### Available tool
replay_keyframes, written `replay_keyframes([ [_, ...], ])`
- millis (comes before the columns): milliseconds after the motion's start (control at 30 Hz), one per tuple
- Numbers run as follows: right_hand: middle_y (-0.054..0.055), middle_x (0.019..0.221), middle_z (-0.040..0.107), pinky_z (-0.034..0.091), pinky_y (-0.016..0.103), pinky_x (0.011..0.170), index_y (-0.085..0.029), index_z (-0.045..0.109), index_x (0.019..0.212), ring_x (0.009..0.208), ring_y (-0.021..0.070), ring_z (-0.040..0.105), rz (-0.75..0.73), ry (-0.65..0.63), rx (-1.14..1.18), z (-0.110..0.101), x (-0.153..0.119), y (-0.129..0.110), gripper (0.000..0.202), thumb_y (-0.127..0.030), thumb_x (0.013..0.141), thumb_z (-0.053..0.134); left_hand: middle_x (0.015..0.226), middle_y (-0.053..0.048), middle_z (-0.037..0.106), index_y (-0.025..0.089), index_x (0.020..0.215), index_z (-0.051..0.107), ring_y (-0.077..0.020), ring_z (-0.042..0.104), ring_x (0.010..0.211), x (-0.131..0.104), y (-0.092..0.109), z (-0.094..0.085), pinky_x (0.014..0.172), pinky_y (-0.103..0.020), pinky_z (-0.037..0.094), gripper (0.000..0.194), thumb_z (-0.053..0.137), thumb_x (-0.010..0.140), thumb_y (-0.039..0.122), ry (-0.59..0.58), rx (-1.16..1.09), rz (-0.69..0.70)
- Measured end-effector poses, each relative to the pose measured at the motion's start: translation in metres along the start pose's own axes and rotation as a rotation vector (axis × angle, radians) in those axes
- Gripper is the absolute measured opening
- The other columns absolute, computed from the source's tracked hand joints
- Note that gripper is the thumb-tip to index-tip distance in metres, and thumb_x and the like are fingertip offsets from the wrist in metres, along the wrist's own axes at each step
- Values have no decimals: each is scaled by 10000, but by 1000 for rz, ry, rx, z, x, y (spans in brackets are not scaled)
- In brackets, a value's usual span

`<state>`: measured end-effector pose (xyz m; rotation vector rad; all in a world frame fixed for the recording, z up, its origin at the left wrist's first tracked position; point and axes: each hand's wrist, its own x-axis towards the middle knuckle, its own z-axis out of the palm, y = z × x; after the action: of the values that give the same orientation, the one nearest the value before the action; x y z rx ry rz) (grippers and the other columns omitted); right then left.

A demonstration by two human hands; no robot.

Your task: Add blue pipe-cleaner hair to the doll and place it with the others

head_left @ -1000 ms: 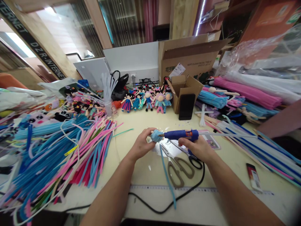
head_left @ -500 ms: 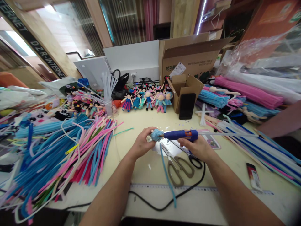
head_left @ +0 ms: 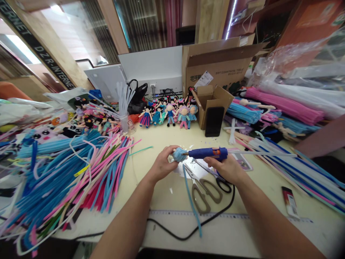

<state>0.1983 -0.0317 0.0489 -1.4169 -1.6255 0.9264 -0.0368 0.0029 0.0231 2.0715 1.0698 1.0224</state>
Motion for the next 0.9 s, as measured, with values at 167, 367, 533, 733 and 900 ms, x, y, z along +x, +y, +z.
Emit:
replay_keyframes([
  [167,-17,537,538,418,273,520,-205,569,609,522,144,486,-5,15,-7,-1,0,0,273,-460,704,590,1057,-53,619,191,1074,568,-193,560,992,0,1,0,899,-342,425,435,531,665,49,-5,-1,-4],
  [367,-15,530,545,409,271,499,-205,568,596,509,145,488,-21,27,13,0,1,3,279,-458,710,599,1051,-48,624,199,1073,572,-190,566,982,0,0,0,894,-339,432,438,533,664,45,1,2,-2],
  [533,-10,552,569,421,273,512,-195,601,625,530,150,508,-5,40,-10,0,1,7,289,-470,716,601,1060,-50,626,191,1071,576,-190,567,998,-1,1,0,905,-331,430,455,526,651,25,-1,-4,0],
  [733,-3,577,594,441,277,536,-187,637,667,548,156,527,5,48,-6,-1,1,5,301,-483,712,601,1058,-55,622,190,1073,576,-194,568,1005,-1,0,1,913,-340,432,446,535,657,33,-2,-12,-4],
  [900,-9,563,580,431,269,523,-199,630,668,538,152,514,0,49,-11,-1,1,5,288,-480,724,596,1062,-52,622,199,1081,573,-195,569,998,-1,-1,0,907,-344,436,448,540,662,42,-4,-10,-6],
])
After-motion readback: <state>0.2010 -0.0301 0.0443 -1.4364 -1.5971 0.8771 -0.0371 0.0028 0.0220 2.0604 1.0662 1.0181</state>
